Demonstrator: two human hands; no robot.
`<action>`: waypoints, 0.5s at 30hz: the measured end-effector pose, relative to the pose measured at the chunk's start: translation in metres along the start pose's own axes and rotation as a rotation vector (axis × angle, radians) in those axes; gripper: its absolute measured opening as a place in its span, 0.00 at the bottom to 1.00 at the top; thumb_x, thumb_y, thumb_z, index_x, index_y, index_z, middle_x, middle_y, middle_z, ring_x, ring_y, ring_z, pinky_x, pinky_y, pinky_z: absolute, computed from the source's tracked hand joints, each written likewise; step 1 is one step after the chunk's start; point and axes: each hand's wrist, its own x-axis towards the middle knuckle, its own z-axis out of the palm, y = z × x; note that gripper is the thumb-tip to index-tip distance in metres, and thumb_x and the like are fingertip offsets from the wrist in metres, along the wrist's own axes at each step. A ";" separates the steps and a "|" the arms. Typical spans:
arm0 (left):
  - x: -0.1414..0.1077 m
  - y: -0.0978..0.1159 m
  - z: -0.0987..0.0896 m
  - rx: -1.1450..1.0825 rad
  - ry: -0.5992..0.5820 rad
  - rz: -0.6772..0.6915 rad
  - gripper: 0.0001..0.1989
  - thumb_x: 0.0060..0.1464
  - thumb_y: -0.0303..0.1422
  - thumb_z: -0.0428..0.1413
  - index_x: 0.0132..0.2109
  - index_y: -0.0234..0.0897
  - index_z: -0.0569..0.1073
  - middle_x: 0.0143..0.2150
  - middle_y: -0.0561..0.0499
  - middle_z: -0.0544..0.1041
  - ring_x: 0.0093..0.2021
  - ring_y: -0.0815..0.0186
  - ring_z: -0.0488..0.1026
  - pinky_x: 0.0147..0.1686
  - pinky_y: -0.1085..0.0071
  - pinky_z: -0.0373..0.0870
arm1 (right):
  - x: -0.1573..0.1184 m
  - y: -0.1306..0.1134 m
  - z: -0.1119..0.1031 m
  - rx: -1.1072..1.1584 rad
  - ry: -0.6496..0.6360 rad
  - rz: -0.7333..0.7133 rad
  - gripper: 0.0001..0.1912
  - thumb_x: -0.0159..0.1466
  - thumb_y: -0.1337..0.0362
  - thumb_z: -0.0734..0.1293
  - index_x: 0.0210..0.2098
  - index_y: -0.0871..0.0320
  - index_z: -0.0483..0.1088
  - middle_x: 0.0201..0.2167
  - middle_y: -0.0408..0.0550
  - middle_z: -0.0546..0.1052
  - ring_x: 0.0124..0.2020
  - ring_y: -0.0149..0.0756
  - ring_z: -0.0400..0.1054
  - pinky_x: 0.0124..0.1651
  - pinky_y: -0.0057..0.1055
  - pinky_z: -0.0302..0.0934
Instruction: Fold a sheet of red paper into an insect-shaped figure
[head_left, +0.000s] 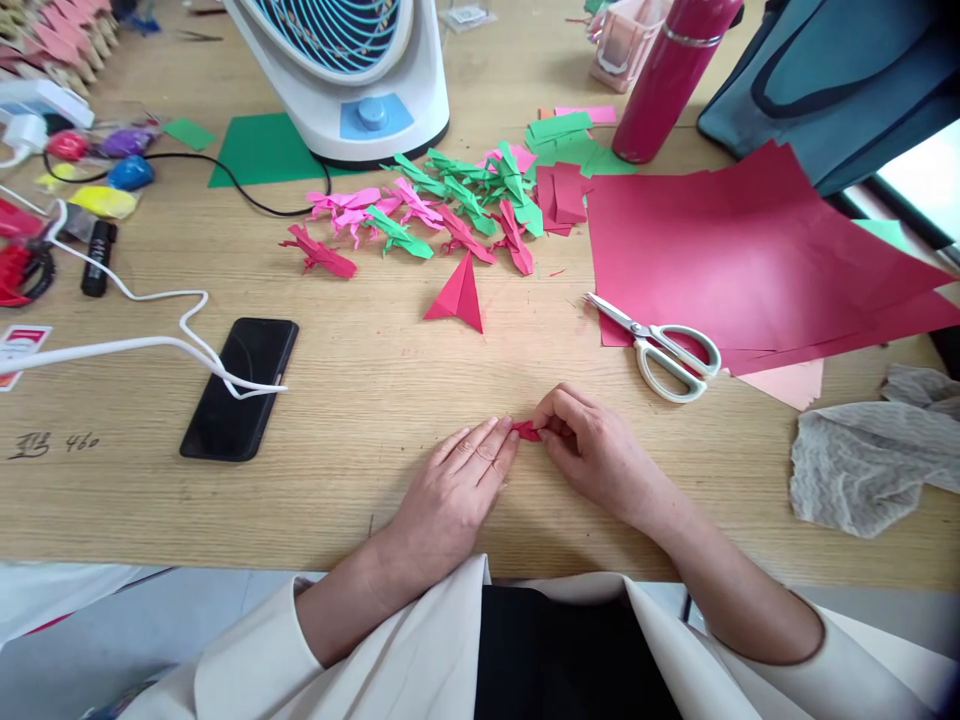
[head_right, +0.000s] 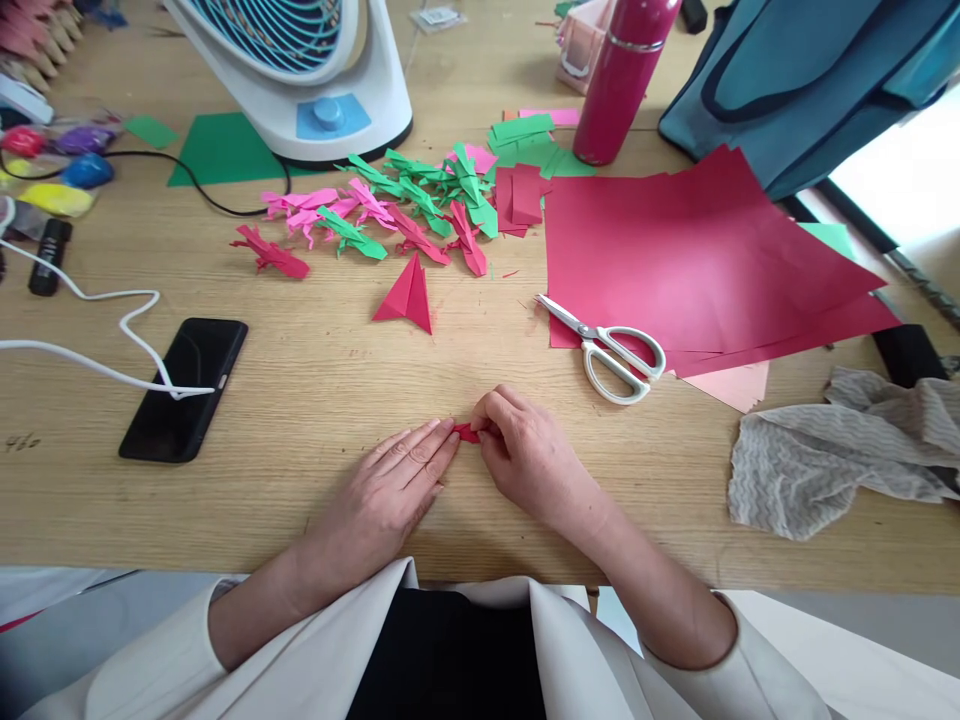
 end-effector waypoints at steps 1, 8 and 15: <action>0.001 0.001 0.001 0.006 0.006 -0.013 0.23 0.67 0.28 0.45 0.65 0.26 0.62 0.66 0.39 0.66 0.66 0.56 0.64 0.63 0.58 0.65 | 0.000 0.000 0.000 0.000 0.001 -0.004 0.11 0.58 0.79 0.60 0.32 0.57 0.63 0.32 0.43 0.69 0.30 0.31 0.62 0.33 0.28 0.55; 0.004 0.007 0.001 0.031 -0.011 -0.059 0.24 0.68 0.37 0.45 0.65 0.27 0.63 0.66 0.41 0.67 0.65 0.56 0.64 0.62 0.58 0.64 | -0.002 0.002 0.001 -0.001 0.003 -0.020 0.10 0.59 0.79 0.60 0.32 0.57 0.62 0.32 0.43 0.68 0.30 0.31 0.61 0.34 0.28 0.55; 0.006 0.010 -0.001 0.077 -0.099 -0.075 0.25 0.68 0.39 0.45 0.66 0.28 0.62 0.67 0.41 0.65 0.67 0.56 0.62 0.63 0.59 0.62 | 0.000 0.003 0.000 0.015 -0.025 0.012 0.10 0.59 0.78 0.62 0.33 0.57 0.64 0.33 0.43 0.68 0.31 0.30 0.62 0.34 0.28 0.55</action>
